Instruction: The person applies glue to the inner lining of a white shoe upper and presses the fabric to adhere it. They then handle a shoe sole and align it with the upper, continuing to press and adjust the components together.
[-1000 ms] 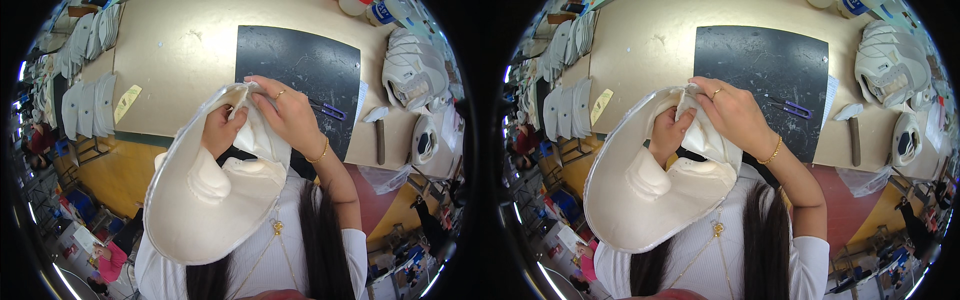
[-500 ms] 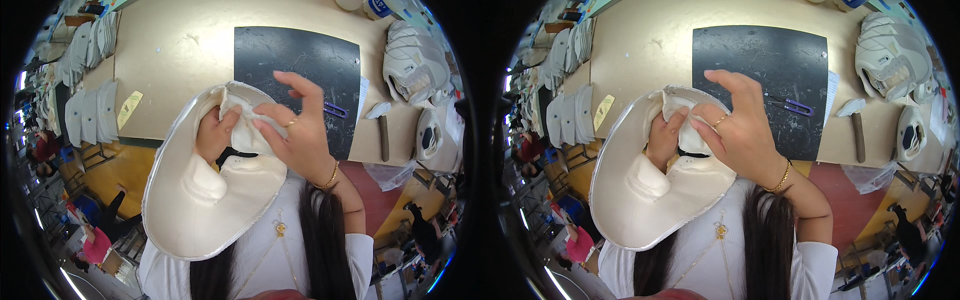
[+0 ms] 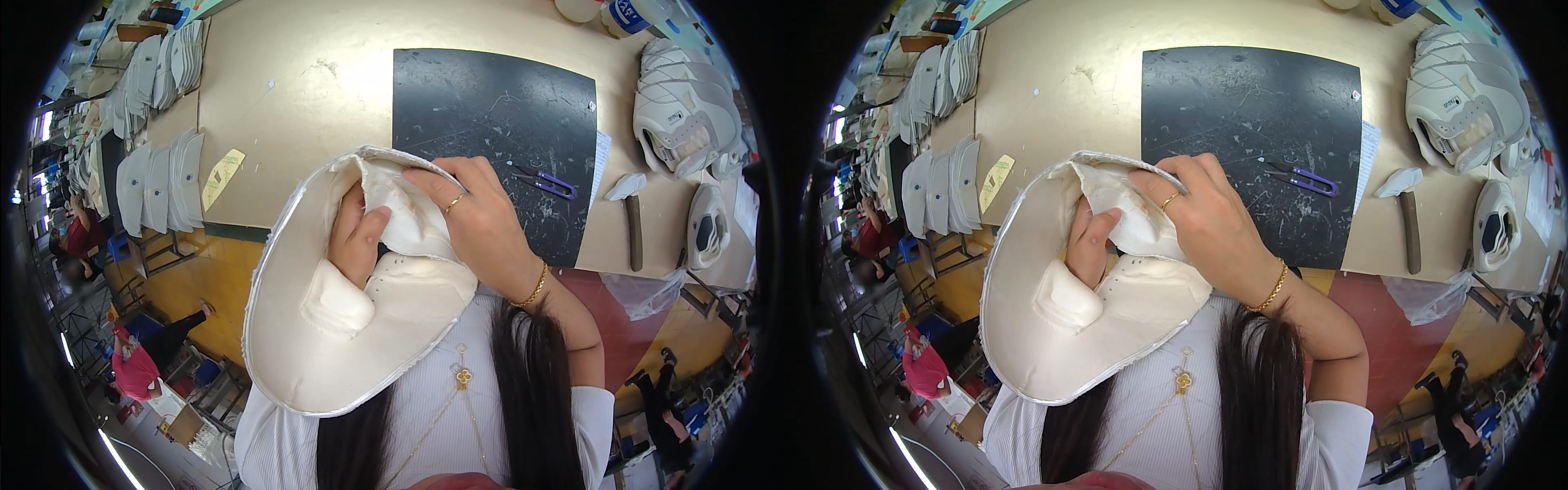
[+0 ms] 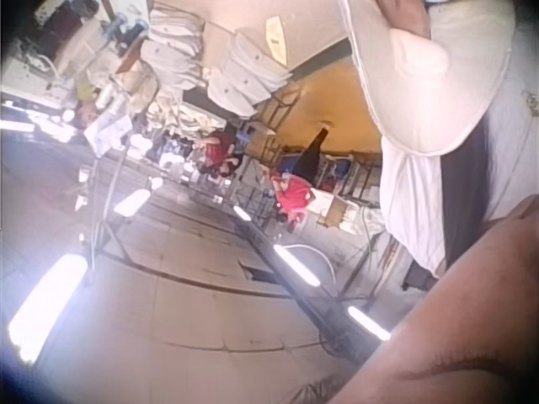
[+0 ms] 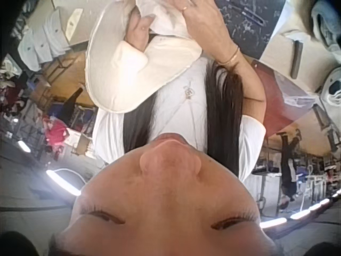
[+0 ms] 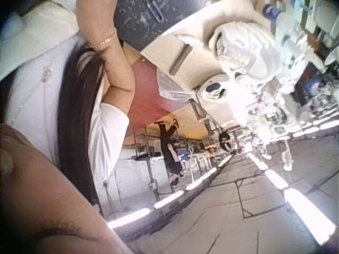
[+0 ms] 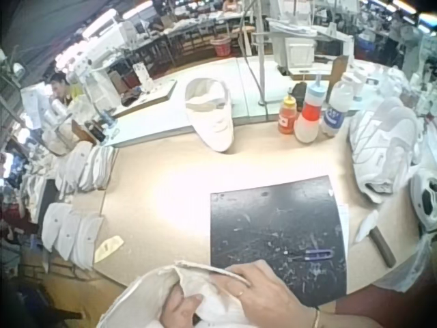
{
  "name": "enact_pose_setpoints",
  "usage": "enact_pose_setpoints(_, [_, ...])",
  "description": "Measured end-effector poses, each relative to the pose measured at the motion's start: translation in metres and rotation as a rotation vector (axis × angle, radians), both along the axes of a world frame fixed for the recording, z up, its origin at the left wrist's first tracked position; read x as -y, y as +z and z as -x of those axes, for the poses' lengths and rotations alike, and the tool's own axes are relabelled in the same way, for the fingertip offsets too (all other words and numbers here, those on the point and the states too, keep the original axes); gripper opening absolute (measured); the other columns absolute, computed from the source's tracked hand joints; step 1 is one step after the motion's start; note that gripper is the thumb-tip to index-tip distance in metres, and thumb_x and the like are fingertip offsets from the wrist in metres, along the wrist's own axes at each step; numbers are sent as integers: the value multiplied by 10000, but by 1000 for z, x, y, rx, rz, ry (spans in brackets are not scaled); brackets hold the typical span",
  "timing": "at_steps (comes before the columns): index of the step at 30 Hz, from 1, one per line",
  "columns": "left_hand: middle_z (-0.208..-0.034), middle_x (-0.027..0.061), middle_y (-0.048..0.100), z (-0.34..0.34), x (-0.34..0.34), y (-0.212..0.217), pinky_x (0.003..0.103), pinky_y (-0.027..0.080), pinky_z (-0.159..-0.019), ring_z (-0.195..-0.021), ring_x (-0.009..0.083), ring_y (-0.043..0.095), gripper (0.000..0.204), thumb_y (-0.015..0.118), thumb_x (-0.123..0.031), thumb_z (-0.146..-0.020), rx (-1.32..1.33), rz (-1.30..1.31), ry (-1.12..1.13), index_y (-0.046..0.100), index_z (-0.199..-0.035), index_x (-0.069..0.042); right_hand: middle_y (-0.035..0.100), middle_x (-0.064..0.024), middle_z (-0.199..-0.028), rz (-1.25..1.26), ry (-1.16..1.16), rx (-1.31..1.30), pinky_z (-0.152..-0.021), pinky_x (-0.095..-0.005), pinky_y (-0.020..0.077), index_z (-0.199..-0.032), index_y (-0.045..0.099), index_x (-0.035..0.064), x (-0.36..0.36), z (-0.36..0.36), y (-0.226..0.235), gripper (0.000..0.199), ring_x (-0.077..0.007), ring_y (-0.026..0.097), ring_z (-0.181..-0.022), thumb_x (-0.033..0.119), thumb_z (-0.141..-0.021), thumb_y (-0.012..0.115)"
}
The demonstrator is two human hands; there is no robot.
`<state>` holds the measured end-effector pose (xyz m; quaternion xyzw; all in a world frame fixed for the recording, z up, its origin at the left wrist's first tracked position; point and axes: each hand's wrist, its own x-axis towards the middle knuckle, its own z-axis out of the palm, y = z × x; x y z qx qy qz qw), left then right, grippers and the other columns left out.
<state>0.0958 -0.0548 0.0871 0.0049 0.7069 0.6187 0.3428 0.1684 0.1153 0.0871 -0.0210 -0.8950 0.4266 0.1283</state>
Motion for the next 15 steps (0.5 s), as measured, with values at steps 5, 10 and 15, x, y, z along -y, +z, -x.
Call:
enact_pose_setpoints(5, [-897, 22, 589, 2, 6, 0, 214, 421, -654, -755, 67, 510, 243, 546, -158, -970, -18, -21, -175, 567, -1149, 4, 584, -156, -1111, -36, 1, 25, -866, -363, 502, -1203, 636, 93, -2, -2, 1, 465, -313, 546, -1001, 38, -743, 669])
enact_pose_setpoints(10, [-789, -33, 522, 4, 5, 1, 198, 350, -596, -689, 35, 420, 223, 580, -219, -979, -117, -25, -261, 605, -1056, -11, 566, -134, -1107, -56, 50, -5, -854, -356, 499, -1253, 623, 107, -4, -4, -1, 491, -302, 536, -981, 49, -766, 645])
enact_pose_setpoints(15, [-966, 33, 591, 2, 7, 2, 260, 415, -765, -854, 97, 512, 257, 564, -230, -981, -75, -181, -284, 625, -1049, 10, 546, -106, -1054, -50, 73, 36, -829, -338, 485, -1267, 623, 111, -5, -3, 1, 490, -281, 509, -934, 46, -782, 621])
